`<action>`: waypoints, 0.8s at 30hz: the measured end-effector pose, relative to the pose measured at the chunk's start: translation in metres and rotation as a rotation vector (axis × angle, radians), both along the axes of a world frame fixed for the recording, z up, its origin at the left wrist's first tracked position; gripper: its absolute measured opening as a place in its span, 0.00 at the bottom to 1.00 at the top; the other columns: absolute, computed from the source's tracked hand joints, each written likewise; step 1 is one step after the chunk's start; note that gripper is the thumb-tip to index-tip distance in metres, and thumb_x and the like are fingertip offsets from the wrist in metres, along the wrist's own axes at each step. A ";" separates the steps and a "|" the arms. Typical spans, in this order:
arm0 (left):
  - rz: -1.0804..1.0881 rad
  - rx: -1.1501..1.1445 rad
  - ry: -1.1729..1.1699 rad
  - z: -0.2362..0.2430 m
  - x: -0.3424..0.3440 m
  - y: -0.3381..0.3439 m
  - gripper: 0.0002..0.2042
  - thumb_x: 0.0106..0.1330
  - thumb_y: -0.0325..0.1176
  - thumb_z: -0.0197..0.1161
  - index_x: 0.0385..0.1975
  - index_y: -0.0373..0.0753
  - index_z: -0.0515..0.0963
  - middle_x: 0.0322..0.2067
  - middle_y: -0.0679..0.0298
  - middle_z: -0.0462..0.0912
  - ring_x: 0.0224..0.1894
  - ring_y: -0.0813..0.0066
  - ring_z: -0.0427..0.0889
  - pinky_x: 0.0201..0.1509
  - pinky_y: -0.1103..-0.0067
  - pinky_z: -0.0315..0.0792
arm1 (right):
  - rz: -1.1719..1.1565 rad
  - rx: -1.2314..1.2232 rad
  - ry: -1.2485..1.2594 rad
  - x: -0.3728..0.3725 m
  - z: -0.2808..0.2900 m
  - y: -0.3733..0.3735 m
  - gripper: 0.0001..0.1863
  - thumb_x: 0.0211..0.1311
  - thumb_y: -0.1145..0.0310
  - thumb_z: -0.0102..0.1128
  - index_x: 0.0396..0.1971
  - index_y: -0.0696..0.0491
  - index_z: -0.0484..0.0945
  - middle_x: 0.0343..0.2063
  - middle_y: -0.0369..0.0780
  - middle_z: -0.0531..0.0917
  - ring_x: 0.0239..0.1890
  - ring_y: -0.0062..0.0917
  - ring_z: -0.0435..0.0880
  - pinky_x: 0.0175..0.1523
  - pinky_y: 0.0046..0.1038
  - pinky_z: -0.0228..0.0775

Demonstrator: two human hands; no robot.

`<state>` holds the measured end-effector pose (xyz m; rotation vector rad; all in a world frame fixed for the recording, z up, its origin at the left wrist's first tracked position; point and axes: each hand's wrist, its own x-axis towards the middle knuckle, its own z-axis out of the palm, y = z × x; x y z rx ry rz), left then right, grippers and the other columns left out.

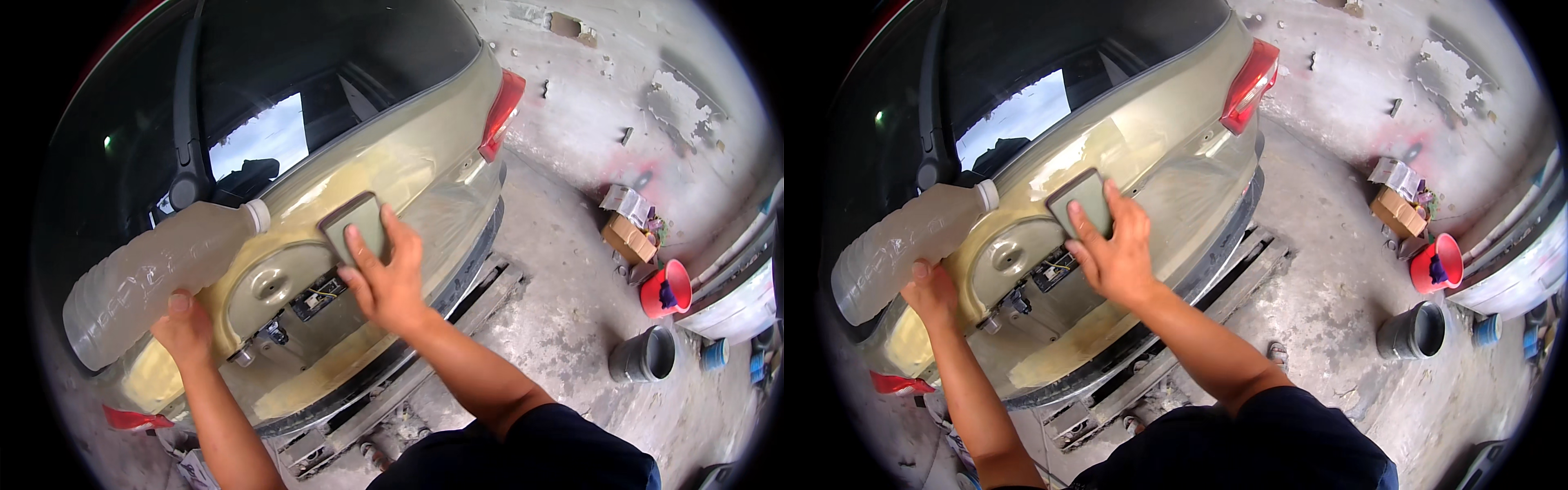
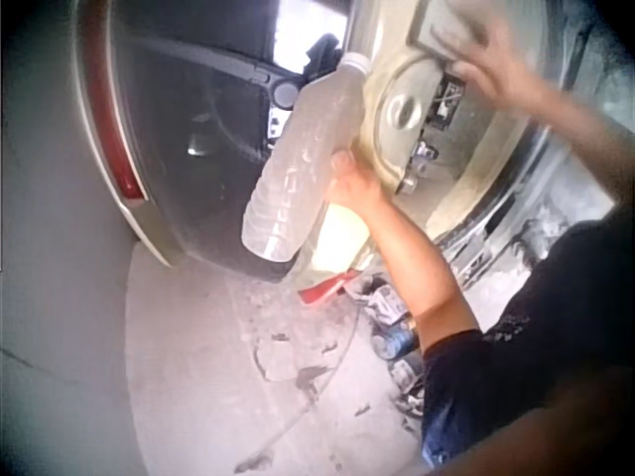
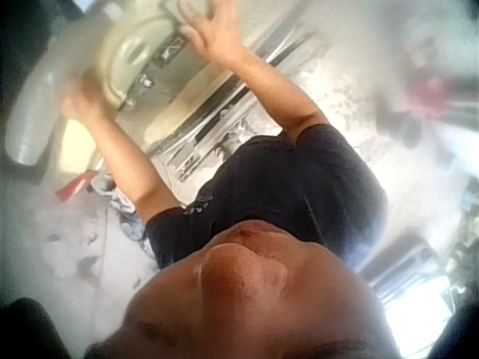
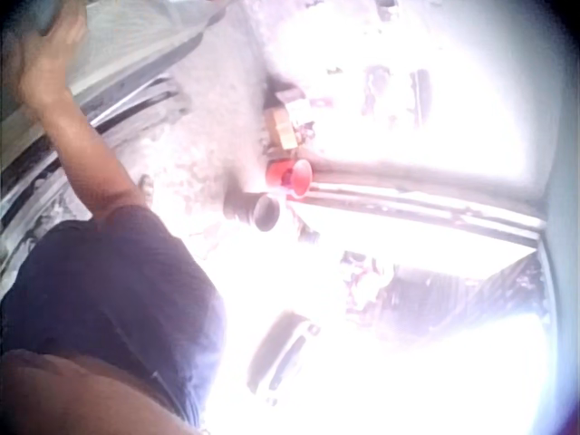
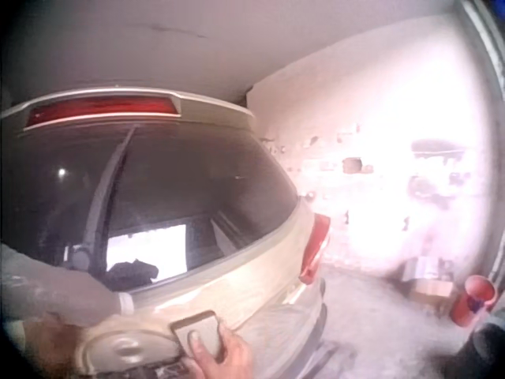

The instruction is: The person prepares a sanding block by wetting it in a bucket of water. They then pour water from a plastic bottle onto the rear trunk of a beige car and sand the surface with the block. The person repeatedly wets the area and continues sanding the trunk lid.

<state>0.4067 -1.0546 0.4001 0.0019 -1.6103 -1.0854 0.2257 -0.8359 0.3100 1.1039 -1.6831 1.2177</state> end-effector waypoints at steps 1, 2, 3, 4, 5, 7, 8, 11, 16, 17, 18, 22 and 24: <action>-0.033 0.003 0.024 0.002 -0.001 0.001 0.42 0.56 0.49 0.76 0.65 0.33 0.62 0.61 0.54 0.71 0.63 0.58 0.72 0.69 0.63 0.65 | -0.002 -0.044 0.048 -0.019 0.000 0.002 0.30 0.60 0.65 0.69 0.63 0.52 0.75 0.63 0.62 0.63 0.60 0.55 0.67 0.64 0.45 0.63; -0.065 0.006 0.048 0.004 -0.003 0.003 0.40 0.56 0.46 0.76 0.65 0.33 0.64 0.60 0.55 0.72 0.62 0.59 0.73 0.68 0.64 0.66 | -0.051 -0.068 -0.007 -0.040 0.002 0.006 0.30 0.61 0.64 0.68 0.63 0.53 0.74 0.63 0.62 0.64 0.61 0.55 0.67 0.64 0.46 0.63; -0.098 0.018 0.074 0.002 -0.006 0.004 0.39 0.56 0.43 0.76 0.64 0.34 0.65 0.59 0.56 0.74 0.61 0.60 0.74 0.67 0.65 0.66 | -0.103 -0.083 -0.059 -0.063 0.006 0.014 0.29 0.62 0.64 0.67 0.64 0.54 0.74 0.63 0.62 0.64 0.62 0.55 0.67 0.65 0.46 0.63; -0.086 0.008 0.080 0.002 -0.006 0.004 0.39 0.56 0.43 0.76 0.64 0.34 0.65 0.58 0.56 0.74 0.61 0.60 0.73 0.67 0.65 0.66 | -0.157 -0.097 -0.129 -0.088 0.008 0.022 0.29 0.64 0.64 0.65 0.64 0.54 0.73 0.63 0.62 0.64 0.63 0.56 0.66 0.65 0.46 0.63; -0.073 -0.001 0.090 0.002 -0.007 0.004 0.39 0.56 0.43 0.76 0.64 0.34 0.65 0.58 0.56 0.74 0.61 0.60 0.73 0.67 0.65 0.66 | -0.211 -0.110 -0.194 -0.108 0.009 0.031 0.28 0.65 0.65 0.64 0.64 0.55 0.73 0.63 0.62 0.63 0.63 0.56 0.66 0.66 0.46 0.63; -0.050 -0.010 0.106 0.000 -0.007 0.002 0.39 0.56 0.43 0.76 0.64 0.34 0.65 0.58 0.56 0.74 0.61 0.61 0.73 0.67 0.65 0.66 | -0.204 -0.101 -0.121 -0.105 0.003 0.031 0.28 0.63 0.66 0.65 0.63 0.52 0.74 0.63 0.63 0.64 0.61 0.54 0.67 0.63 0.47 0.64; -0.042 -0.011 0.110 -0.001 -0.005 -0.001 0.39 0.56 0.43 0.77 0.64 0.34 0.64 0.58 0.57 0.74 0.61 0.61 0.73 0.67 0.65 0.66 | -0.166 -0.108 -0.071 -0.088 -0.006 0.025 0.29 0.60 0.65 0.68 0.62 0.50 0.75 0.62 0.65 0.64 0.59 0.54 0.68 0.62 0.47 0.64; -0.043 -0.008 0.095 -0.001 -0.003 0.001 0.39 0.56 0.43 0.77 0.64 0.34 0.64 0.58 0.57 0.73 0.61 0.62 0.73 0.67 0.65 0.66 | 0.110 0.049 0.140 -0.036 -0.013 0.021 0.31 0.55 0.66 0.71 0.62 0.47 0.76 0.64 0.63 0.63 0.58 0.52 0.69 0.60 0.45 0.65; -0.065 -0.021 0.089 -0.001 -0.003 -0.003 0.39 0.56 0.43 0.77 0.64 0.34 0.65 0.59 0.57 0.73 0.61 0.61 0.73 0.67 0.65 0.66 | -0.026 0.012 0.090 -0.107 -0.024 0.055 0.34 0.50 0.67 0.75 0.61 0.46 0.76 0.67 0.57 0.63 0.58 0.49 0.69 0.59 0.44 0.66; -0.049 -0.020 0.084 0.001 -0.002 -0.002 0.39 0.56 0.43 0.77 0.64 0.34 0.65 0.58 0.57 0.73 0.61 0.61 0.73 0.67 0.65 0.66 | -0.008 -0.003 0.085 -0.106 -0.021 0.052 0.33 0.50 0.67 0.74 0.60 0.44 0.77 0.67 0.56 0.64 0.58 0.48 0.70 0.59 0.44 0.66; -0.037 -0.013 0.076 0.001 -0.001 0.000 0.39 0.56 0.43 0.77 0.64 0.34 0.65 0.58 0.57 0.73 0.61 0.61 0.74 0.67 0.65 0.67 | 0.008 -0.014 0.077 -0.101 -0.020 0.051 0.32 0.50 0.67 0.74 0.60 0.42 0.78 0.66 0.56 0.65 0.58 0.48 0.70 0.59 0.45 0.66; -0.047 -0.003 0.084 0.002 -0.003 0.004 0.38 0.56 0.43 0.76 0.63 0.34 0.65 0.58 0.57 0.74 0.61 0.62 0.74 0.67 0.65 0.66 | 0.181 0.106 0.309 -0.042 -0.011 0.024 0.30 0.49 0.66 0.75 0.56 0.39 0.80 0.63 0.53 0.69 0.58 0.46 0.72 0.59 0.43 0.66; -0.048 -0.021 0.078 0.002 -0.001 0.000 0.38 0.56 0.43 0.76 0.64 0.34 0.65 0.58 0.57 0.74 0.61 0.62 0.74 0.67 0.65 0.66 | 0.161 0.160 0.373 -0.054 -0.003 0.034 0.30 0.46 0.67 0.76 0.54 0.41 0.82 0.62 0.53 0.71 0.58 0.46 0.73 0.59 0.41 0.67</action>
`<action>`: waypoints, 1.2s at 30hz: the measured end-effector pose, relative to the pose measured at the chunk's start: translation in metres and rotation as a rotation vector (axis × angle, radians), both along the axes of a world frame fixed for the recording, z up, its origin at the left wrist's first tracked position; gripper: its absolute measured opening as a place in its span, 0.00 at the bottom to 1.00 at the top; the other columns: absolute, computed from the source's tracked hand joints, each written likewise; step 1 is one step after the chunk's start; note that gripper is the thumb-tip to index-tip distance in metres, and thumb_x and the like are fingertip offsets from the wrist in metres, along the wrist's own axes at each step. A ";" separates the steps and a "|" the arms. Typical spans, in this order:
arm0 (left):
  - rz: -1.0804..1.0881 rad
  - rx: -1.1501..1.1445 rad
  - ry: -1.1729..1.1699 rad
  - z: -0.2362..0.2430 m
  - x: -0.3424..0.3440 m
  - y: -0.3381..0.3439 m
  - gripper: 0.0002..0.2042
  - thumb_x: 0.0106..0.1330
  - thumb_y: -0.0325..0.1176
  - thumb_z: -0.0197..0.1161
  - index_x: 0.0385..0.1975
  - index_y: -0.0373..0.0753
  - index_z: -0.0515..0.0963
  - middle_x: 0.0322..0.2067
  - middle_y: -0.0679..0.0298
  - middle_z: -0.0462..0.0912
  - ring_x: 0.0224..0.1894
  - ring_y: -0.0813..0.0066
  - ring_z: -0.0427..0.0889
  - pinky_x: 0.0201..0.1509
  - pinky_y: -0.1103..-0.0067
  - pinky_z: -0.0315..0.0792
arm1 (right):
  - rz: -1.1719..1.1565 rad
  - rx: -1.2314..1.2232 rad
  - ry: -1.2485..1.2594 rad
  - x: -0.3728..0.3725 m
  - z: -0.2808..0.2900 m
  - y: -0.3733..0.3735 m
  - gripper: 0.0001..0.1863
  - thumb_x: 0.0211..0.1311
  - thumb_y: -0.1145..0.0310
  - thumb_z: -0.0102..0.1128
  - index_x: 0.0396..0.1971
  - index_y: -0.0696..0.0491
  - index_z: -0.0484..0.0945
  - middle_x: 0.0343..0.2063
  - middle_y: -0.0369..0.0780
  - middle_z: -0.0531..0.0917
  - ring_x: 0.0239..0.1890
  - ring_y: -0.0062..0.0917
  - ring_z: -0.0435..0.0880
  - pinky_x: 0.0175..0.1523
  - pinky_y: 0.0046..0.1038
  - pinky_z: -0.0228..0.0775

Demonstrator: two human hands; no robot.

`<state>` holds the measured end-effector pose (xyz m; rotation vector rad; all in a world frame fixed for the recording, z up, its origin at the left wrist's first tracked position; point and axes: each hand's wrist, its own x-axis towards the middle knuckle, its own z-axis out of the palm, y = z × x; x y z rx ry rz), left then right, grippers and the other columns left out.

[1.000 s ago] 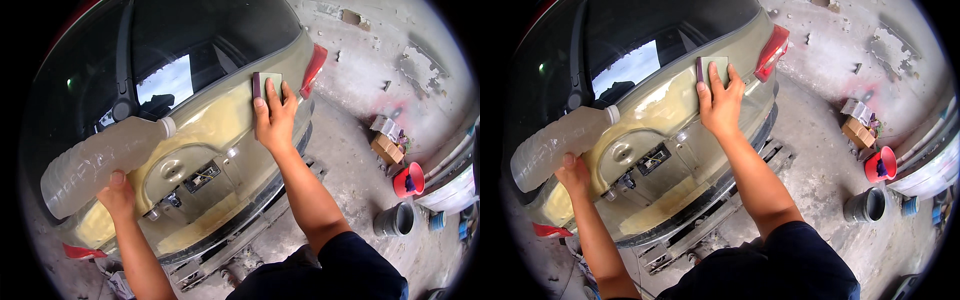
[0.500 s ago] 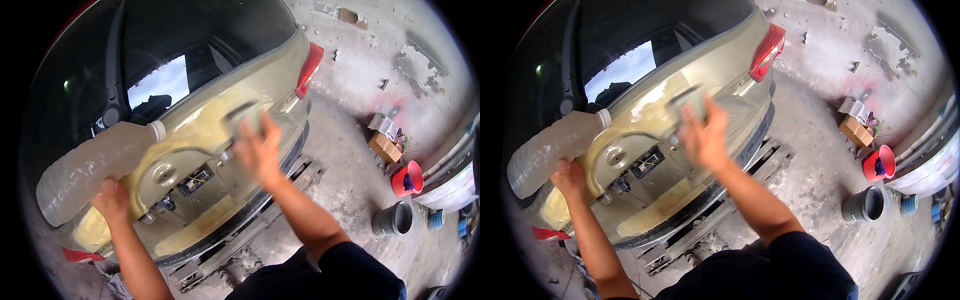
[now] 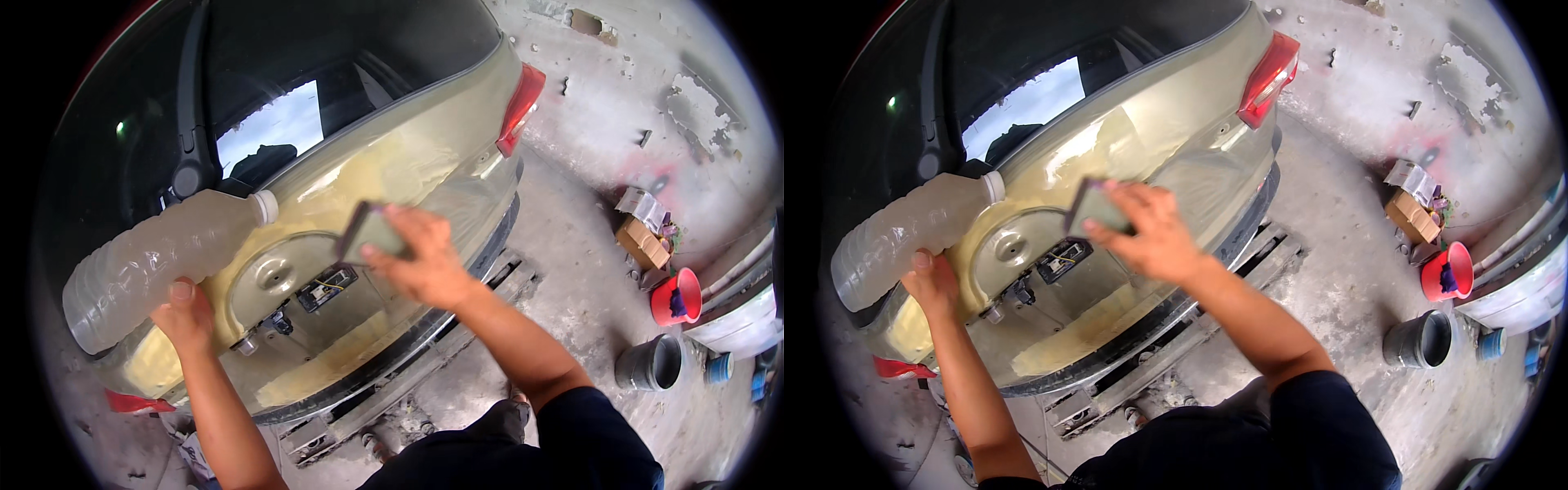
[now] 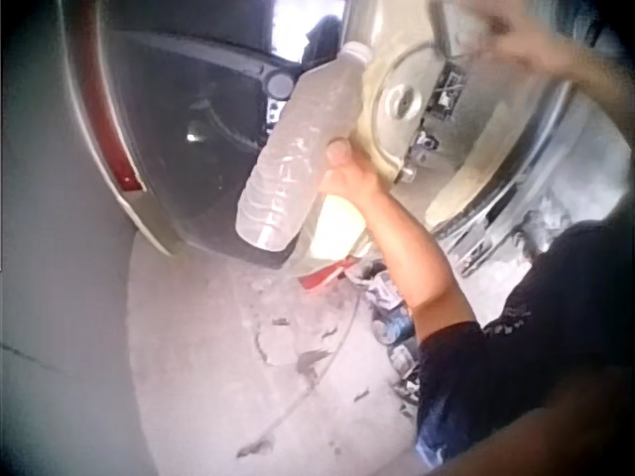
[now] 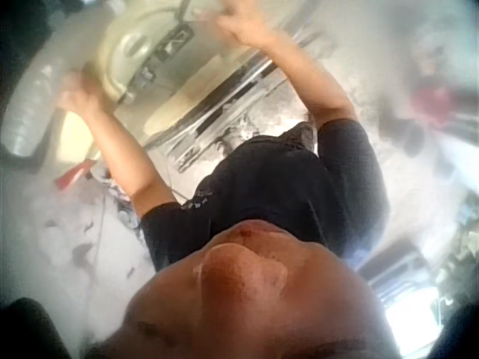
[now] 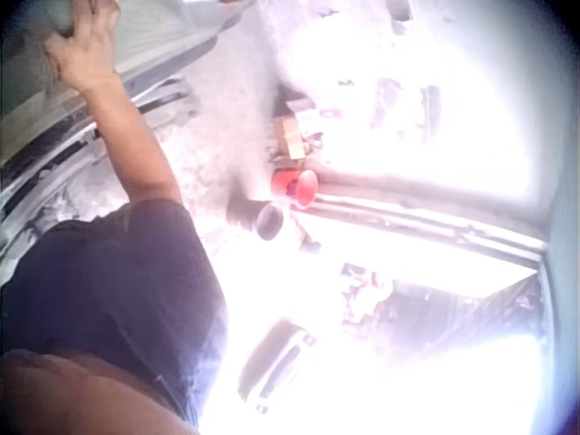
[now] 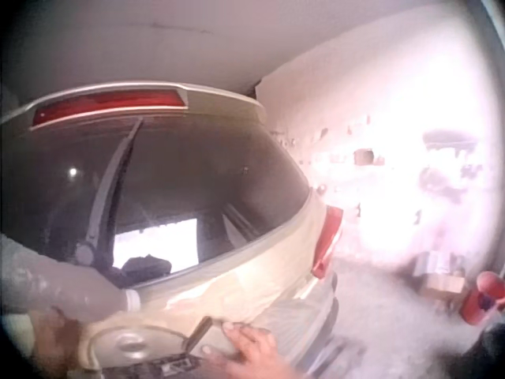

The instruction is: The person prepares a sanding block by wetting it in a bucket of water. They then pour water from a plastic bottle onto the rear trunk of a beige car and sand the surface with the block. The person repeatedly wets the area and continues sanding the trunk lid.

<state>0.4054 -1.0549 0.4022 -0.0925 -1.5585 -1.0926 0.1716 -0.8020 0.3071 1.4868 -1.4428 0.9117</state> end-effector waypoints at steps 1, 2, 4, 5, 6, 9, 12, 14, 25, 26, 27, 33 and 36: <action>0.000 -0.026 -0.011 0.003 0.000 0.000 0.38 0.57 0.43 0.76 0.64 0.34 0.65 0.58 0.57 0.74 0.61 0.61 0.74 0.67 0.65 0.66 | 0.072 -0.029 -0.041 -0.025 -0.006 0.004 0.30 0.44 0.67 0.76 0.54 0.42 0.82 0.63 0.53 0.70 0.58 0.45 0.72 0.59 0.44 0.66; 0.009 -0.048 -0.022 0.002 0.002 -0.001 0.38 0.57 0.43 0.75 0.64 0.34 0.65 0.58 0.57 0.74 0.61 0.61 0.74 0.67 0.65 0.66 | 0.023 -0.019 -0.060 -0.031 -0.012 0.011 0.30 0.44 0.66 0.76 0.53 0.42 0.82 0.62 0.52 0.70 0.58 0.45 0.72 0.59 0.44 0.66; 0.013 -0.053 -0.023 0.001 -0.001 0.002 0.38 0.57 0.43 0.75 0.64 0.34 0.65 0.58 0.56 0.73 0.61 0.61 0.74 0.67 0.65 0.67 | -0.087 0.009 -0.098 -0.038 -0.007 0.027 0.30 0.44 0.66 0.76 0.53 0.41 0.82 0.62 0.52 0.71 0.57 0.45 0.72 0.59 0.45 0.66; 0.014 -0.040 -0.013 0.001 -0.003 0.003 0.38 0.57 0.42 0.75 0.64 0.33 0.65 0.58 0.56 0.74 0.61 0.61 0.74 0.67 0.64 0.67 | -0.031 -0.023 -0.057 -0.029 -0.011 0.014 0.29 0.46 0.66 0.75 0.53 0.41 0.82 0.63 0.53 0.69 0.57 0.46 0.72 0.59 0.44 0.66; 0.011 -0.027 -0.004 0.001 -0.006 0.003 0.38 0.57 0.42 0.75 0.64 0.33 0.65 0.59 0.56 0.74 0.61 0.61 0.74 0.67 0.64 0.67 | -0.012 0.010 -0.061 -0.010 -0.001 0.003 0.29 0.47 0.66 0.74 0.54 0.41 0.82 0.64 0.53 0.68 0.56 0.46 0.72 0.58 0.44 0.65; -0.015 -0.011 -0.008 -0.002 -0.003 0.001 0.37 0.58 0.41 0.74 0.64 0.33 0.65 0.59 0.56 0.73 0.62 0.60 0.73 0.67 0.64 0.66 | 0.034 0.067 -0.090 0.027 0.023 -0.008 0.27 0.50 0.66 0.72 0.55 0.45 0.81 0.66 0.54 0.66 0.56 0.46 0.71 0.58 0.41 0.64; -0.026 0.004 0.016 -0.002 -0.002 0.002 0.37 0.57 0.42 0.75 0.64 0.33 0.65 0.59 0.56 0.73 0.62 0.60 0.73 0.67 0.63 0.66 | -0.113 -0.038 -0.278 0.012 -0.002 0.006 0.25 0.54 0.63 0.70 0.56 0.42 0.81 0.65 0.52 0.68 0.56 0.44 0.72 0.58 0.42 0.64; -0.010 -0.030 0.008 0.000 0.001 0.000 0.38 0.57 0.42 0.75 0.64 0.33 0.65 0.59 0.56 0.73 0.62 0.60 0.73 0.67 0.63 0.66 | -0.118 -0.080 -0.342 0.007 0.001 0.006 0.25 0.57 0.63 0.69 0.57 0.43 0.80 0.65 0.52 0.68 0.56 0.44 0.72 0.58 0.42 0.64; 0.014 0.028 0.026 -0.001 -0.002 0.004 0.40 0.56 0.45 0.76 0.64 0.34 0.63 0.59 0.57 0.72 0.62 0.60 0.73 0.68 0.62 0.66 | -0.197 -0.129 -0.331 0.000 -0.005 0.007 0.27 0.58 0.64 0.68 0.59 0.48 0.79 0.70 0.55 0.63 0.54 0.49 0.73 0.59 0.44 0.65; 0.020 0.029 0.032 -0.001 -0.003 0.006 0.40 0.56 0.46 0.76 0.64 0.34 0.63 0.59 0.57 0.72 0.62 0.60 0.73 0.68 0.62 0.66 | -0.199 -0.121 -0.333 0.000 -0.005 0.008 0.27 0.58 0.64 0.68 0.59 0.48 0.79 0.70 0.55 0.62 0.54 0.49 0.73 0.59 0.44 0.65; 0.028 0.022 0.032 0.001 -0.003 0.006 0.40 0.57 0.46 0.76 0.64 0.34 0.63 0.59 0.57 0.72 0.62 0.60 0.73 0.68 0.62 0.66 | -0.238 -0.118 -0.338 -0.010 0.016 0.001 0.27 0.58 0.64 0.68 0.59 0.48 0.79 0.69 0.55 0.63 0.53 0.48 0.73 0.59 0.44 0.65; 0.010 0.068 0.131 -0.007 -0.004 -0.001 0.41 0.57 0.47 0.76 0.65 0.34 0.63 0.60 0.58 0.71 0.62 0.60 0.72 0.68 0.61 0.65 | -0.250 -0.112 -0.333 -0.021 0.040 -0.005 0.26 0.57 0.64 0.69 0.58 0.47 0.80 0.69 0.54 0.64 0.51 0.46 0.74 0.59 0.43 0.65; 0.047 0.015 0.072 -0.007 -0.001 -0.004 0.41 0.59 0.51 0.74 0.66 0.34 0.63 0.62 0.57 0.71 0.65 0.61 0.71 0.72 0.62 0.63 | -0.226 -0.105 -0.334 -0.011 -0.002 0.013 0.26 0.57 0.64 0.69 0.58 0.48 0.79 0.69 0.54 0.64 0.50 0.45 0.74 0.60 0.43 0.64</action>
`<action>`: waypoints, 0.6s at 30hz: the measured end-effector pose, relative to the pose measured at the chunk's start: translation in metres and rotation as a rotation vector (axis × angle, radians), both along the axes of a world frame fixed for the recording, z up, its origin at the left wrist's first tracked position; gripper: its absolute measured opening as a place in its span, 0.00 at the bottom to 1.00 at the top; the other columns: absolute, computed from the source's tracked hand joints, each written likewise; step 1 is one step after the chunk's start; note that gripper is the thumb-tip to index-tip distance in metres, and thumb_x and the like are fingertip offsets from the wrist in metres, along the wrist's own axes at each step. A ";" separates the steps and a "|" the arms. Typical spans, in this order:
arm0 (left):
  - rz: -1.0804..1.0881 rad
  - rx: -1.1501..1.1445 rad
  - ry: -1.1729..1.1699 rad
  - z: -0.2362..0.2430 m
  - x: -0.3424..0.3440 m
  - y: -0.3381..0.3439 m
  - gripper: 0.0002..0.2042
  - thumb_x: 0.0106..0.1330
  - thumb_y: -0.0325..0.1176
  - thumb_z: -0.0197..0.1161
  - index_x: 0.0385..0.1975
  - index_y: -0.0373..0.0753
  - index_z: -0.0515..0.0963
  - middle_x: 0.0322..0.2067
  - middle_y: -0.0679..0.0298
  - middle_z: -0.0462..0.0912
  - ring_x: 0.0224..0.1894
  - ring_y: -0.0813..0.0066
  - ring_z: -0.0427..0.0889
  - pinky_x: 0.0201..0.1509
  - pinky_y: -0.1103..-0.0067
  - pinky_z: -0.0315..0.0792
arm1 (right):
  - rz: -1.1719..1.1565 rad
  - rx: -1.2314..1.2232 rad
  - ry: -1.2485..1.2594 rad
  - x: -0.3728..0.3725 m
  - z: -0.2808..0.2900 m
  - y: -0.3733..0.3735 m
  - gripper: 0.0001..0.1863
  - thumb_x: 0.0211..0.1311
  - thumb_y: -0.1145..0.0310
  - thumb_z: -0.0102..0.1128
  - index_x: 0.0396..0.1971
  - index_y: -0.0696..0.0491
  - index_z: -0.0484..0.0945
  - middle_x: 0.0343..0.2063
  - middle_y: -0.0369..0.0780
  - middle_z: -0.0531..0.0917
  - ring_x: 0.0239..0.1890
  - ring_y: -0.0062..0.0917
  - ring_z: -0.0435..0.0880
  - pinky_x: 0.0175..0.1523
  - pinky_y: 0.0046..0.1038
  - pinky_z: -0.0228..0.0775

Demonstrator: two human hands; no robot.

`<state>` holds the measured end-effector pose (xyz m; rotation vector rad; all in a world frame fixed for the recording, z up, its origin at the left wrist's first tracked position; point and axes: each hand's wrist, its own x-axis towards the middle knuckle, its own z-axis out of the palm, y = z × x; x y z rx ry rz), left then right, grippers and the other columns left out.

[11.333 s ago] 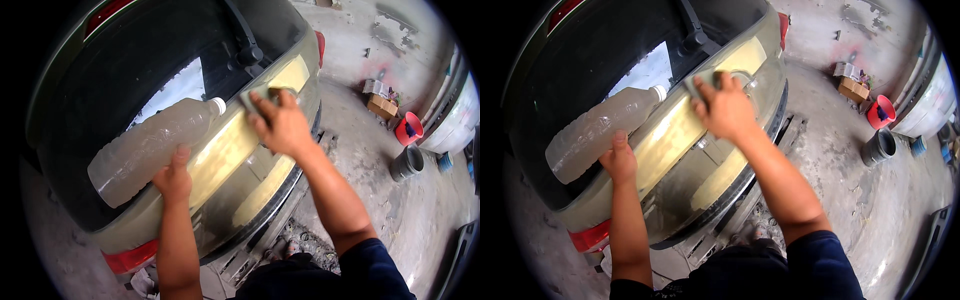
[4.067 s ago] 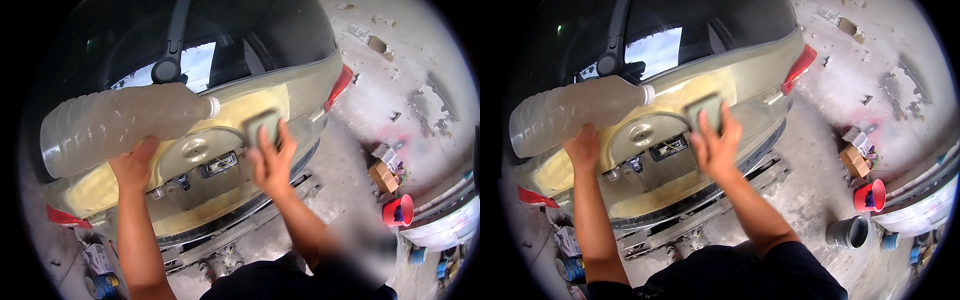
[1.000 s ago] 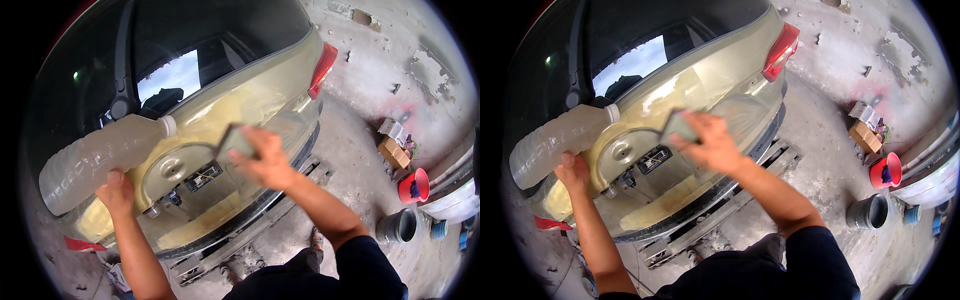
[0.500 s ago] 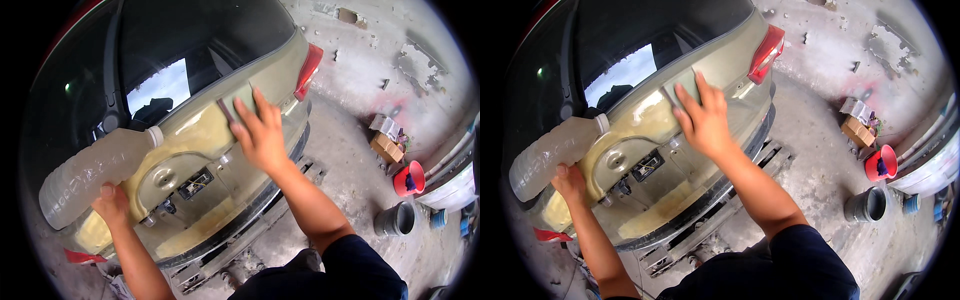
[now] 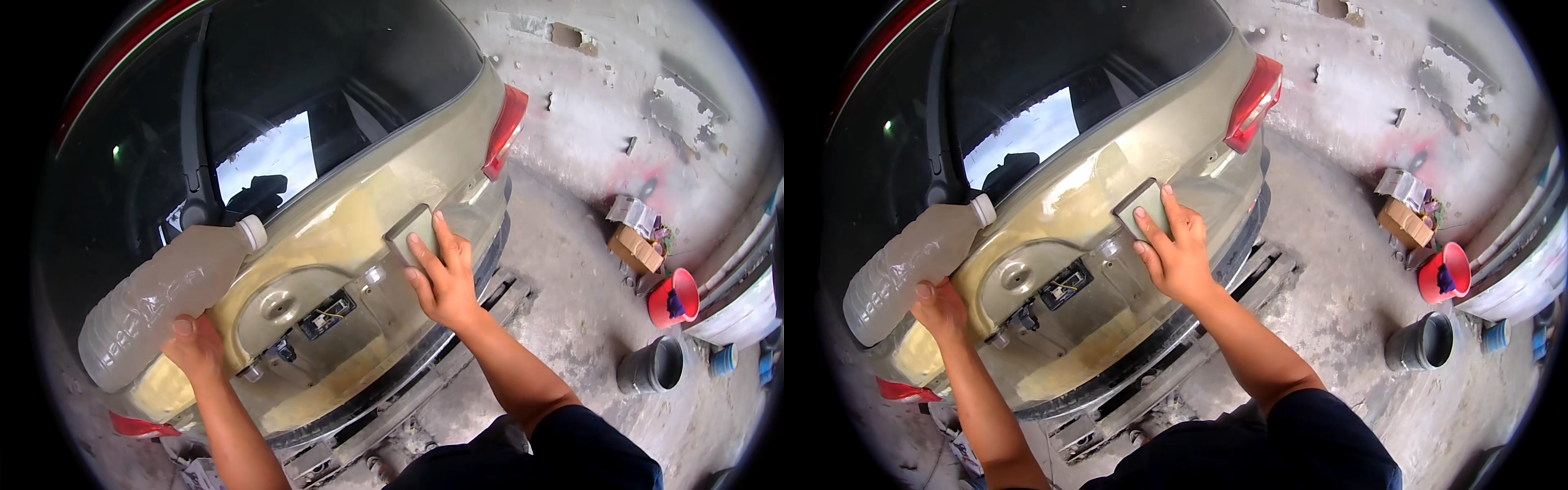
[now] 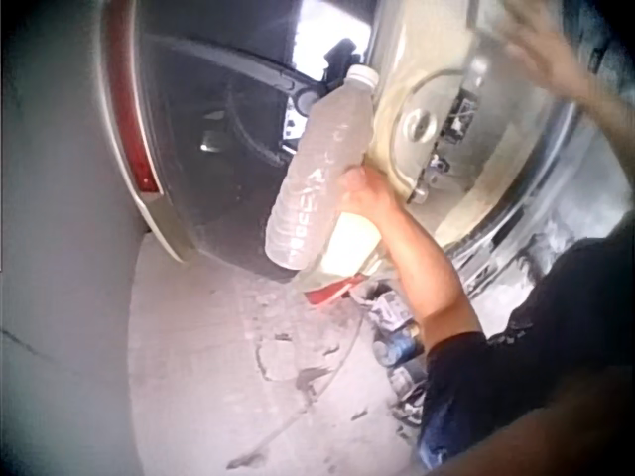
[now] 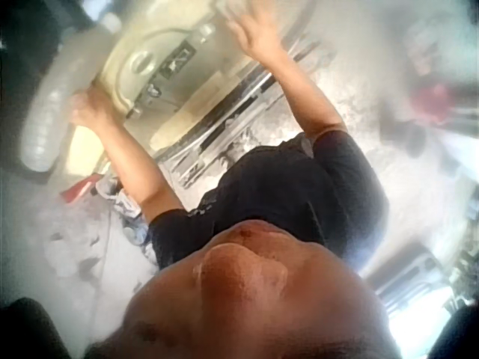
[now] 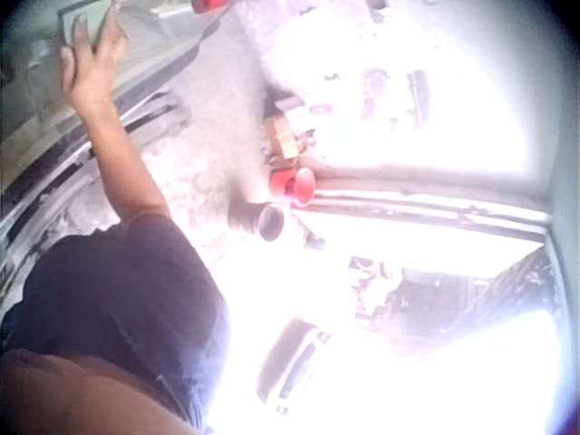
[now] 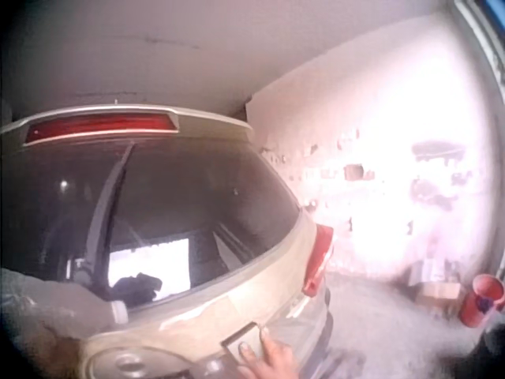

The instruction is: The person prepares a sanding block by wetting it in a bucket of water. They then pour water from a plastic bottle onto the rear trunk of a beige car and sand the surface with the block. The person repeatedly wets the area and continues sanding the trunk lid.

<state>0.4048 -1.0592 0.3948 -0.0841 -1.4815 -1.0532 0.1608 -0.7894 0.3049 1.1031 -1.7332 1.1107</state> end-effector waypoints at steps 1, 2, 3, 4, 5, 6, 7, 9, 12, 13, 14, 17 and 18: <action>-0.004 -0.011 0.003 0.000 -0.001 0.000 0.41 0.59 0.51 0.74 0.66 0.34 0.63 0.62 0.58 0.71 0.65 0.61 0.71 0.72 0.62 0.64 | -0.003 0.003 -0.009 -0.003 0.004 0.000 0.26 0.58 0.64 0.68 0.58 0.48 0.79 0.69 0.54 0.64 0.51 0.45 0.74 0.60 0.42 0.64; -0.009 -0.023 0.005 0.001 -0.001 0.001 0.41 0.59 0.51 0.74 0.66 0.34 0.63 0.62 0.58 0.71 0.65 0.61 0.71 0.71 0.62 0.64 | -0.007 0.007 -0.018 -0.008 0.011 -0.001 0.25 0.58 0.64 0.68 0.58 0.48 0.79 0.69 0.54 0.64 0.51 0.45 0.74 0.60 0.42 0.64; -0.017 -0.033 0.005 0.001 -0.003 0.002 0.41 0.59 0.50 0.74 0.66 0.35 0.63 0.62 0.58 0.71 0.65 0.61 0.71 0.71 0.62 0.64 | -0.015 -0.020 0.028 -0.017 0.036 -0.009 0.24 0.59 0.64 0.67 0.58 0.48 0.80 0.68 0.53 0.65 0.51 0.46 0.73 0.60 0.42 0.65; -0.025 -0.029 0.005 0.002 -0.005 0.003 0.41 0.58 0.50 0.74 0.66 0.35 0.63 0.62 0.58 0.71 0.65 0.61 0.71 0.71 0.62 0.65 | -0.002 -0.005 0.018 -0.024 0.059 -0.017 0.24 0.59 0.63 0.67 0.58 0.48 0.80 0.68 0.53 0.65 0.51 0.46 0.73 0.60 0.42 0.65; -0.034 -0.022 0.002 0.001 -0.005 0.003 0.41 0.58 0.50 0.75 0.66 0.35 0.62 0.62 0.58 0.71 0.64 0.61 0.71 0.71 0.62 0.65 | 0.012 0.013 0.008 -0.029 0.078 -0.025 0.24 0.59 0.63 0.67 0.58 0.47 0.80 0.68 0.53 0.65 0.51 0.46 0.73 0.60 0.42 0.65; -0.040 -0.018 0.003 0.002 -0.004 0.003 0.41 0.58 0.49 0.75 0.66 0.35 0.62 0.62 0.58 0.71 0.64 0.61 0.71 0.70 0.63 0.66 | 0.029 0.027 0.000 -0.031 0.087 -0.029 0.24 0.59 0.63 0.67 0.58 0.47 0.80 0.68 0.53 0.66 0.51 0.46 0.72 0.59 0.42 0.65; -0.029 -0.013 0.004 -0.001 -0.003 0.000 0.41 0.58 0.49 0.75 0.66 0.35 0.63 0.62 0.58 0.71 0.64 0.61 0.71 0.70 0.63 0.66 | 0.033 0.003 0.018 -0.031 0.081 -0.028 0.25 0.59 0.63 0.67 0.57 0.46 0.80 0.67 0.53 0.67 0.51 0.46 0.73 0.59 0.42 0.66; -0.003 -0.009 0.004 -0.007 0.003 -0.011 0.40 0.58 0.48 0.75 0.65 0.35 0.63 0.61 0.57 0.71 0.64 0.61 0.71 0.70 0.63 0.66 | 0.053 0.001 0.026 -0.019 0.042 -0.011 0.24 0.58 0.64 0.67 0.57 0.47 0.80 0.67 0.53 0.67 0.52 0.46 0.73 0.59 0.42 0.66; 0.013 -0.020 -0.016 -0.004 0.001 -0.005 0.40 0.58 0.47 0.75 0.65 0.35 0.63 0.61 0.57 0.71 0.64 0.60 0.71 0.70 0.62 0.66 | 0.051 0.013 0.020 -0.017 0.020 0.008 0.24 0.58 0.64 0.67 0.57 0.47 0.80 0.67 0.53 0.67 0.52 0.45 0.73 0.59 0.43 0.66; 0.004 -0.008 -0.005 -0.004 -0.002 -0.001 0.40 0.57 0.47 0.75 0.65 0.35 0.63 0.60 0.57 0.71 0.64 0.60 0.71 0.70 0.62 0.66 | 0.045 0.022 0.011 -0.017 0.021 0.011 0.24 0.58 0.65 0.67 0.57 0.47 0.80 0.67 0.53 0.67 0.53 0.45 0.74 0.60 0.43 0.66; -0.005 0.005 0.006 -0.003 -0.005 0.003 0.40 0.57 0.47 0.76 0.64 0.35 0.63 0.60 0.57 0.71 0.64 0.60 0.71 0.70 0.61 0.66 | 0.060 0.040 0.031 -0.023 0.026 0.007 0.24 0.58 0.65 0.67 0.57 0.46 0.80 0.67 0.52 0.67 0.53 0.44 0.74 0.60 0.43 0.65; -0.029 0.022 -0.010 -0.006 -0.006 0.005 0.40 0.56 0.46 0.76 0.64 0.36 0.64 0.60 0.57 0.71 0.63 0.60 0.71 0.70 0.61 0.65 | 0.118 0.111 0.081 -0.026 0.092 -0.023 0.24 0.58 0.65 0.67 0.57 0.45 0.80 0.68 0.50 0.66 0.54 0.44 0.74 0.61 0.43 0.65; -0.034 0.017 -0.021 -0.004 -0.001 0.002 0.40 0.56 0.46 0.77 0.64 0.36 0.64 0.60 0.57 0.71 0.63 0.60 0.71 0.70 0.61 0.65 | 0.142 0.116 0.094 -0.025 0.091 -0.024 0.24 0.58 0.65 0.67 0.57 0.45 0.80 0.68 0.50 0.67 0.54 0.44 0.74 0.61 0.43 0.65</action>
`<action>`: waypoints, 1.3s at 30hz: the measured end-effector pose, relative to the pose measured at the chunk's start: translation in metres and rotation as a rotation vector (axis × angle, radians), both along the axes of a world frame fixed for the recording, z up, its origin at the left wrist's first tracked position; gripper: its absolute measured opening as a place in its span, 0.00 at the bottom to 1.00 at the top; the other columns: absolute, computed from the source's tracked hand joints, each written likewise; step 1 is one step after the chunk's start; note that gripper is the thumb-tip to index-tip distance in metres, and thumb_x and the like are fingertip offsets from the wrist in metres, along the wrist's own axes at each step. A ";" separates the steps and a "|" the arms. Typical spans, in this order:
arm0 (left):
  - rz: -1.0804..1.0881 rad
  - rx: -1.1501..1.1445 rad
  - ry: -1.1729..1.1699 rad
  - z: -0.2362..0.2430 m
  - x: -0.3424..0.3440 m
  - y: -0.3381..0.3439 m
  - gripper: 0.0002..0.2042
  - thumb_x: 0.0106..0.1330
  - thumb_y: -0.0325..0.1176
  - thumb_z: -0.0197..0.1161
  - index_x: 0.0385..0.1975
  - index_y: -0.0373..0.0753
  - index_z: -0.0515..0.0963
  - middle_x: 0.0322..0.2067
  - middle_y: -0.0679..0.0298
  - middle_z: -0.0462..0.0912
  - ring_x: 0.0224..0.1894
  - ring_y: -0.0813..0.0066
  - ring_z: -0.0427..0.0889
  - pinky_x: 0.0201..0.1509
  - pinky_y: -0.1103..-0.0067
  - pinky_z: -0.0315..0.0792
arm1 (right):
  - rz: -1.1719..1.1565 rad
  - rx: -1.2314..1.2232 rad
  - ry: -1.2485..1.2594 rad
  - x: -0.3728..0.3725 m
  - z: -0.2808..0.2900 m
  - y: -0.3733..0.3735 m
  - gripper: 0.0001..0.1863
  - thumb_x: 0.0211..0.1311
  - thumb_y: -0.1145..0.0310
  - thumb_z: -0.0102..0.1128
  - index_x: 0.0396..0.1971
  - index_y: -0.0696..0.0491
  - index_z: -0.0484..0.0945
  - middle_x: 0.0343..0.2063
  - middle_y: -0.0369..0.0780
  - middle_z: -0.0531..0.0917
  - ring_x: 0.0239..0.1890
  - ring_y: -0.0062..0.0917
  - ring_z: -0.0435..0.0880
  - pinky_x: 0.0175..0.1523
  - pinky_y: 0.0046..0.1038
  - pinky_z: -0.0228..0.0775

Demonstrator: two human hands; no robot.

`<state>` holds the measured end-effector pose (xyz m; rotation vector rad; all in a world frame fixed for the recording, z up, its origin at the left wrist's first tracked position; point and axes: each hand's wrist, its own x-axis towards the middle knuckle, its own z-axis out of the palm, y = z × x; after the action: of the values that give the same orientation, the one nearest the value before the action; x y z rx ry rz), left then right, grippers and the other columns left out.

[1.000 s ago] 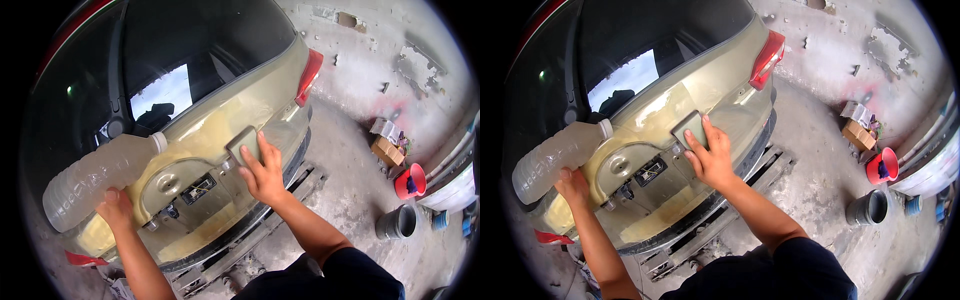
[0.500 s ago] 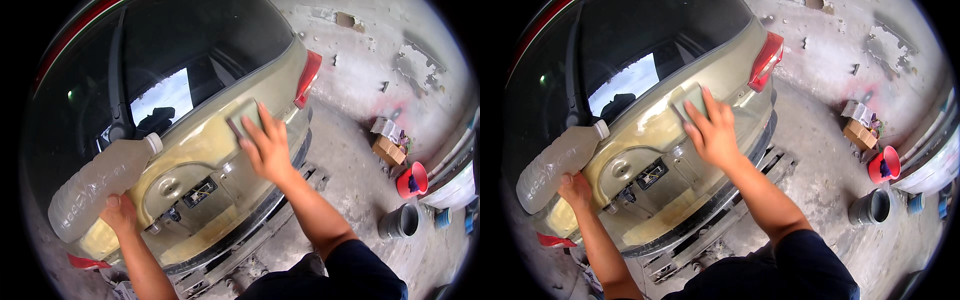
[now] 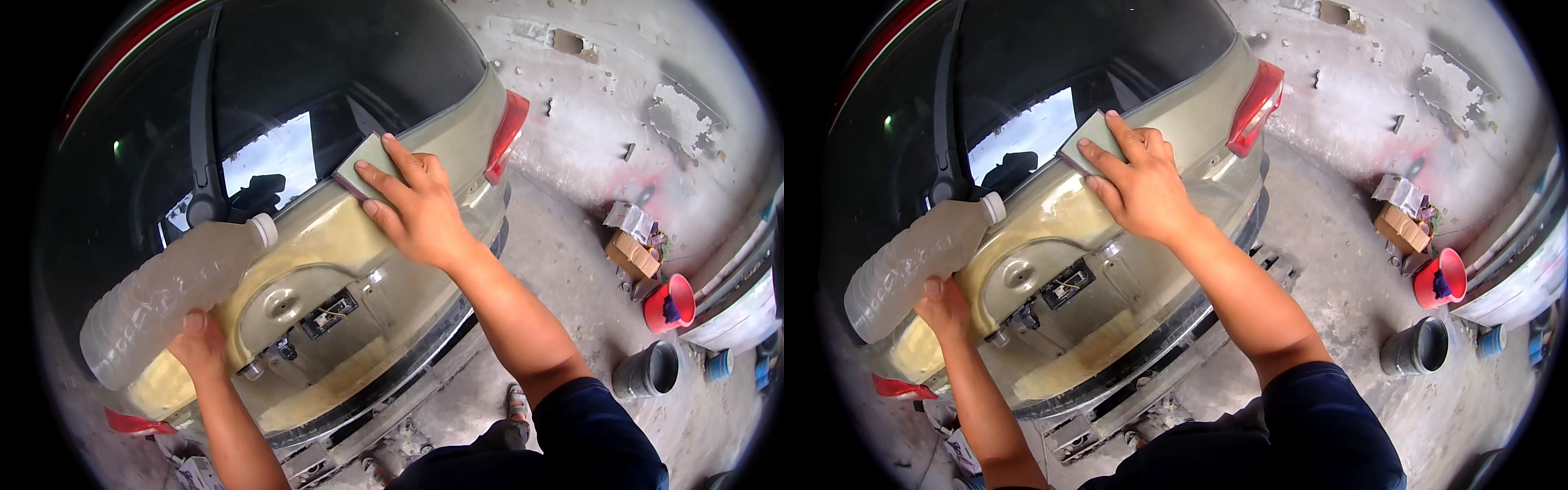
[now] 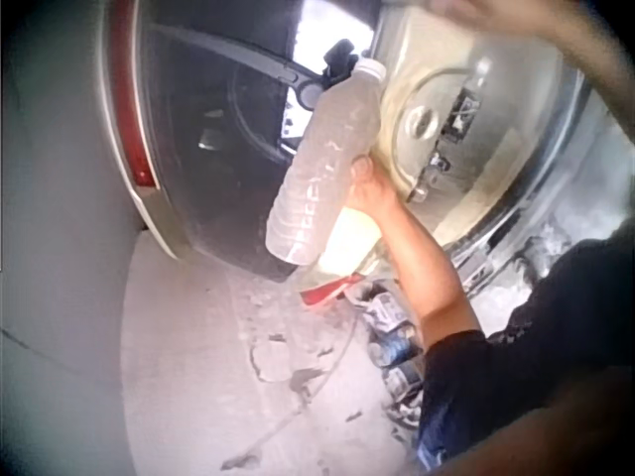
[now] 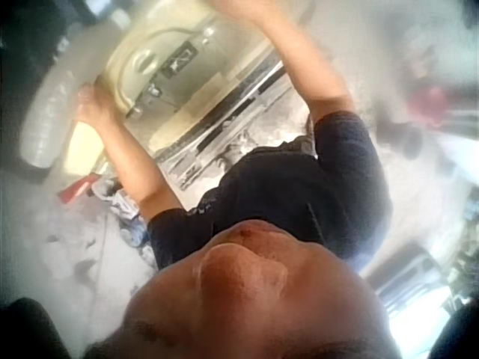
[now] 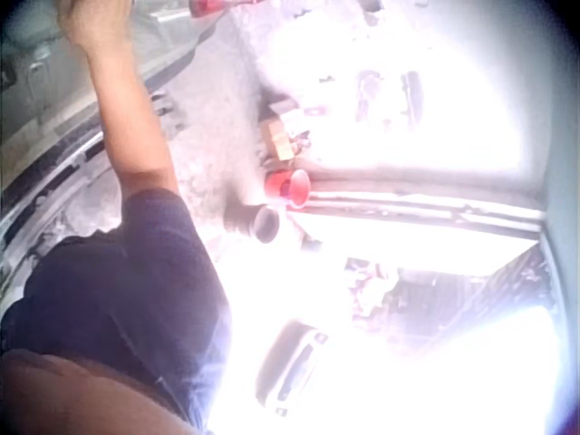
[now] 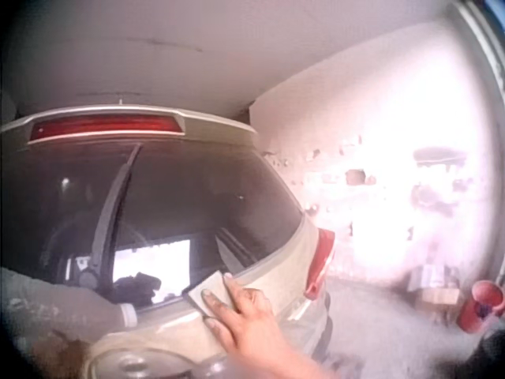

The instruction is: The person prepares a sanding block by wetting it in a bucket of water. They then pour water from a plastic bottle onto the rear trunk of a beige car and sand the surface with the block. The person repeatedly wets the area and continues sanding the trunk lid.

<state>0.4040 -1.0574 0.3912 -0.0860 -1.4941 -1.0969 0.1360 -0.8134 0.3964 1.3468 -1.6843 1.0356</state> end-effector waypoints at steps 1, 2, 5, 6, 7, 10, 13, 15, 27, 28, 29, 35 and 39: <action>0.010 0.001 -0.013 -0.004 0.004 -0.007 0.40 0.55 0.46 0.77 0.64 0.36 0.64 0.60 0.58 0.71 0.63 0.60 0.71 0.70 0.61 0.64 | 0.025 0.005 0.012 0.000 -0.003 0.003 0.24 0.58 0.65 0.67 0.57 0.45 0.80 0.67 0.50 0.67 0.54 0.44 0.74 0.61 0.43 0.66; 0.020 0.001 -0.025 -0.012 0.008 -0.018 0.40 0.55 0.46 0.77 0.64 0.36 0.64 0.60 0.58 0.72 0.63 0.60 0.71 0.70 0.61 0.64 | 0.050 0.010 0.025 -0.001 -0.006 0.007 0.24 0.58 0.65 0.66 0.57 0.45 0.80 0.67 0.50 0.68 0.54 0.45 0.74 0.61 0.43 0.66; 0.036 -0.002 -0.046 -0.013 0.003 -0.013 0.41 0.54 0.47 0.78 0.64 0.36 0.64 0.59 0.59 0.72 0.63 0.60 0.71 0.69 0.62 0.64 | -0.111 0.019 -0.025 -0.044 -0.023 0.041 0.24 0.58 0.64 0.67 0.57 0.45 0.80 0.68 0.50 0.67 0.53 0.44 0.74 0.61 0.42 0.66; 0.036 0.004 -0.041 -0.013 -0.003 -0.008 0.41 0.54 0.47 0.78 0.64 0.36 0.64 0.59 0.59 0.72 0.63 0.60 0.71 0.69 0.62 0.64 | -0.175 0.018 -0.068 -0.051 -0.025 0.046 0.24 0.58 0.64 0.67 0.57 0.45 0.80 0.68 0.50 0.67 0.54 0.44 0.73 0.61 0.42 0.66; 0.053 -0.001 -0.040 -0.011 -0.002 -0.006 0.41 0.53 0.47 0.78 0.64 0.36 0.64 0.59 0.59 0.72 0.63 0.60 0.71 0.69 0.62 0.64 | -0.141 -0.007 -0.008 -0.040 -0.015 0.036 0.25 0.58 0.63 0.67 0.58 0.46 0.80 0.67 0.51 0.69 0.54 0.44 0.74 0.61 0.42 0.67; 0.063 0.021 -0.010 -0.008 0.000 -0.001 0.42 0.52 0.47 0.79 0.64 0.36 0.64 0.59 0.59 0.72 0.63 0.60 0.71 0.69 0.62 0.64 | 0.069 0.102 0.133 0.023 0.005 0.002 0.26 0.58 0.64 0.67 0.58 0.47 0.80 0.66 0.51 0.69 0.53 0.45 0.74 0.60 0.43 0.68; 0.027 0.041 -0.040 -0.005 0.005 -0.002 0.42 0.52 0.46 0.79 0.64 0.36 0.64 0.59 0.59 0.72 0.63 0.60 0.71 0.69 0.63 0.64 | 0.155 0.170 0.157 0.002 0.003 0.014 0.26 0.58 0.64 0.67 0.59 0.45 0.79 0.67 0.51 0.68 0.53 0.46 0.74 0.60 0.44 0.68; 0.029 0.020 -0.053 -0.005 0.004 -0.007 0.41 0.53 0.45 0.78 0.64 0.36 0.64 0.59 0.59 0.72 0.63 0.61 0.71 0.69 0.63 0.64 | -0.008 0.110 0.046 -0.048 -0.006 0.041 0.27 0.57 0.63 0.67 0.60 0.43 0.79 0.69 0.50 0.65 0.55 0.46 0.74 0.60 0.44 0.67; -0.002 -0.013 -0.018 0.004 -0.005 0.014 0.37 0.56 0.38 0.78 0.63 0.35 0.66 0.55 0.60 0.75 0.56 0.67 0.76 0.59 0.71 0.72 | 0.080 0.145 0.120 -0.022 0.004 0.036 0.28 0.50 0.66 0.72 0.56 0.44 0.82 0.68 0.46 0.67 0.59 0.44 0.71 0.62 0.43 0.65; -0.002 -0.013 -0.016 0.003 -0.005 0.016 0.37 0.56 0.38 0.77 0.63 0.35 0.66 0.55 0.60 0.75 0.56 0.67 0.76 0.60 0.71 0.71 | 0.077 0.141 0.142 -0.023 0.001 0.033 0.28 0.50 0.66 0.71 0.55 0.44 0.82 0.68 0.46 0.67 0.59 0.44 0.72 0.62 0.43 0.65; -0.014 -0.006 0.003 0.005 -0.008 0.019 0.37 0.56 0.38 0.77 0.63 0.34 0.66 0.55 0.60 0.76 0.56 0.66 0.76 0.60 0.71 0.71 | 0.072 0.137 0.165 -0.020 -0.003 0.030 0.27 0.50 0.66 0.71 0.55 0.44 0.82 0.68 0.46 0.67 0.59 0.44 0.72 0.62 0.43 0.65; 0.018 0.006 -0.010 0.007 -0.003 0.017 0.38 0.56 0.41 0.76 0.64 0.34 0.65 0.57 0.58 0.74 0.60 0.63 0.74 0.66 0.66 0.66 | 0.263 0.220 0.259 0.045 0.013 -0.009 0.26 0.50 0.67 0.70 0.53 0.45 0.83 0.69 0.49 0.66 0.58 0.44 0.72 0.62 0.42 0.64; 0.093 0.037 -0.054 0.003 0.014 0.002 0.40 0.56 0.45 0.76 0.65 0.34 0.64 0.59 0.57 0.72 0.63 0.61 0.72 0.69 0.63 0.64 | 0.127 0.233 0.248 -0.021 0.005 0.033 0.26 0.50 0.65 0.71 0.53 0.47 0.83 0.68 0.50 0.67 0.58 0.45 0.73 0.63 0.42 0.64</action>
<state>0.4181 -1.0552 0.3945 0.0397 -1.5103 -1.0587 0.1155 -0.7799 0.4009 1.6765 -1.5842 0.7213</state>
